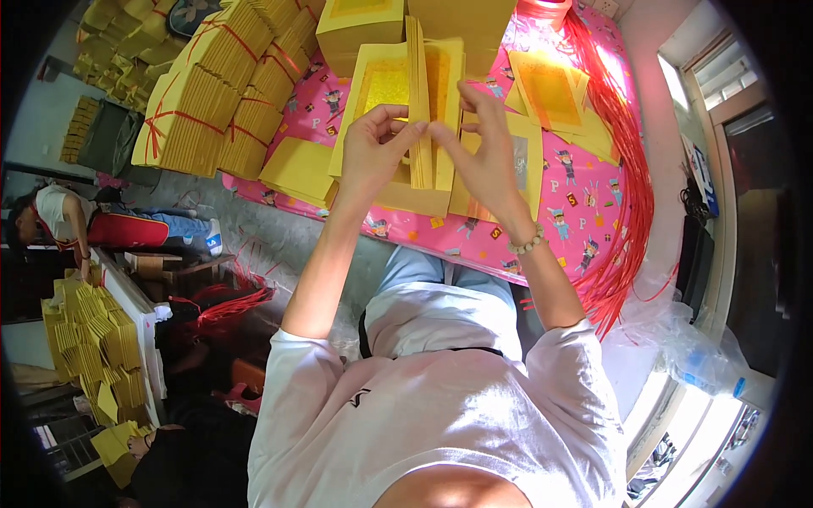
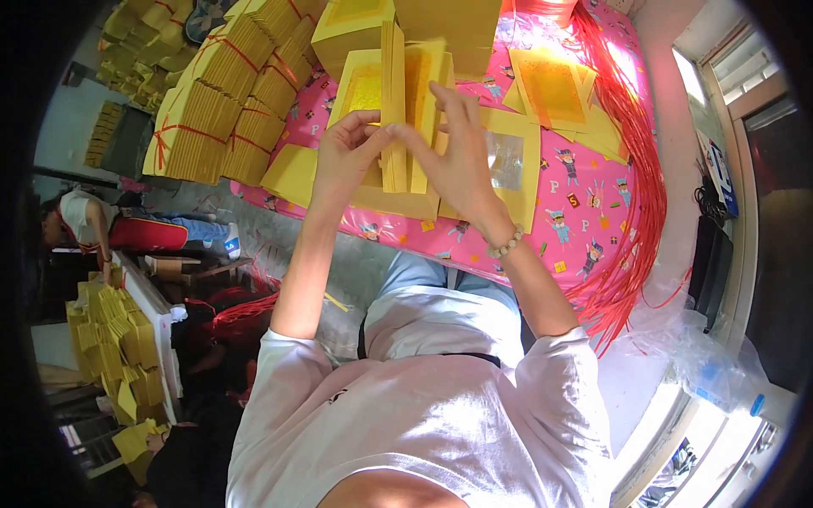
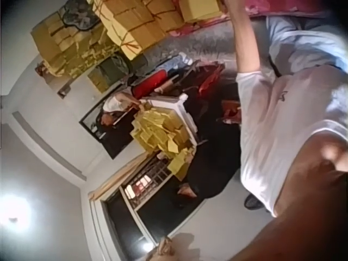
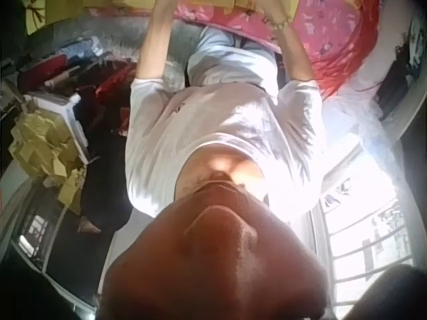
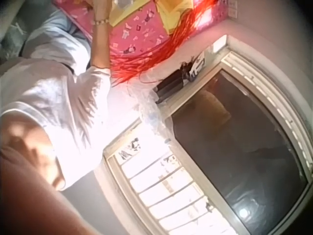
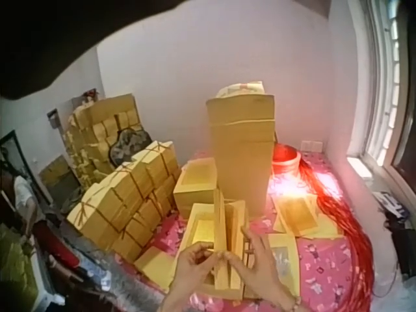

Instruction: Sorting and inspecting stacks of yellow joss paper.

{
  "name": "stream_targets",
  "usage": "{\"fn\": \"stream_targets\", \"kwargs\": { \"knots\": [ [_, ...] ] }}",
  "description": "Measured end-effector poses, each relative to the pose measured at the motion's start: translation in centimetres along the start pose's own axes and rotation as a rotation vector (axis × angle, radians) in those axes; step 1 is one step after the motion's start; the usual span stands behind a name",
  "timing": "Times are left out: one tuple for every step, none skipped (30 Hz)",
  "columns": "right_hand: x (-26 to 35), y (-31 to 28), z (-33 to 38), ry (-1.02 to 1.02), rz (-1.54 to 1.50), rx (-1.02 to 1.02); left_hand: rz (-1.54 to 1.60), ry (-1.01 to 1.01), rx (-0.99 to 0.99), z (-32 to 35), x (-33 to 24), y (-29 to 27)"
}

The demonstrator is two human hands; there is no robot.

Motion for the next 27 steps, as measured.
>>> {"fn": "stream_targets", "kwargs": {
  "knots": [
    [0.1,-0.5,-0.6,0.045,0.046,-0.079,0.001,0.002,-0.002,0.0,0.0,-0.1],
    [0.5,-0.7,-1.2,0.039,0.087,-0.099,-0.045,0.003,-0.009,0.0,-0.1,-0.2],
    [0.0,-0.7,-1.7,0.036,0.089,-0.103,-0.089,0.005,-0.010,0.0,-0.2,-0.1],
    [-1.0,-0.6,-2.3,0.138,0.032,-0.030,-0.084,0.006,-0.001,0.0,-0.3,0.3],
    [-1.9,-0.5,-3.0,0.239,-0.025,0.042,-0.099,-0.004,0.002,0.0,-0.4,0.7],
    [-2.0,-0.4,-3.9,0.239,-0.028,0.044,-0.121,-0.016,-0.006,0.1,-0.4,0.7],
    [-1.9,-0.2,-4.8,0.354,0.051,0.171,-0.123,-0.015,-0.009,0.1,-0.5,0.6],
    [-1.9,0.0,-5.3,0.467,0.131,0.298,-0.119,-0.017,-0.016,0.2,-0.6,0.6],
    [-1.7,0.0,-5.7,0.464,0.129,0.298,-0.115,-0.018,-0.021,0.1,-0.7,0.5],
    [-1.7,0.0,-5.9,0.499,0.072,0.307,-0.116,-0.015,-0.022,0.1,-0.8,0.4],
    [-1.6,0.0,-6.1,0.534,0.015,0.316,-0.089,-0.018,-0.024,0.0,-0.8,0.3],
    [-1.7,0.1,-6.1,0.531,0.014,0.316,-0.061,-0.021,-0.026,0.0,-0.7,0.2],
    [-2.0,0.2,-6.1,0.534,-0.019,0.293,-0.061,-0.018,-0.026,-0.1,-0.5,0.1],
    [-2.3,0.3,-6.0,0.537,-0.052,0.269,-0.054,-0.011,-0.025,-0.4,-0.2,-0.2],
    [-2.8,0.5,-5.8,0.534,-0.052,0.268,-0.046,-0.005,-0.022,-0.5,-0.3,-0.3],
    [-3.1,0.6,-5.7,0.481,-0.059,0.248,-0.046,-0.001,-0.021,-0.6,-0.5,-0.4],
    [-3.4,0.7,-5.7,0.429,-0.066,0.228,-0.030,-0.041,-0.022,-0.8,-0.5,-0.6],
    [-3.4,0.8,-5.6,0.424,-0.066,0.226,-0.015,-0.081,-0.023,-0.9,-0.7,-0.8],
    [-3.2,0.8,-5.6,0.318,-0.001,0.191,-0.014,-0.076,-0.022,-0.9,-0.9,-1.0],
    [-3.0,0.7,-5.6,0.212,0.063,0.154,-0.020,-0.051,-0.041,-0.9,-1.2,-1.2],
    [-3.1,0.8,-5.5,0.204,0.063,0.152,-0.026,-0.023,-0.062,-0.9,-1.7,-1.6],
    [-3.1,0.9,-5.5,0.193,-0.009,0.152,-0.025,-0.014,-0.061,-1.4,-1.5,-2.1],
    [-3.2,0.9,-5.5,0.182,-0.082,0.152,-0.124,0.192,-0.206,-2.1,-1.2,-2.9],
    [-2.8,1.0,-5.4,0.176,-0.084,0.153,-0.224,0.395,-0.356,-2.4,-1.7,-3.6],
    [-2.3,1.0,-5.3,0.168,-0.224,0.133,-0.224,0.400,-0.360,-2.8,-1.8,-4.2],
    [-1.9,0.9,-5.2,0.161,-0.364,0.113,-0.331,0.456,-0.453,-3.1,-2.1,-5.0],
    [-1.2,0.7,-5.2,0.154,-0.365,0.116,-0.437,0.512,-0.548,-3.2,-2.6,-5.5]
  ]
}}
Point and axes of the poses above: each hand's wrist, its own z-axis away from the middle knuckle, its own y-axis out of the palm, x = y × z, the point moved 2 cm from there along -z, towards the middle knuckle, and after that the axes turned 9 degrees about -x, right-handed, at the moved point
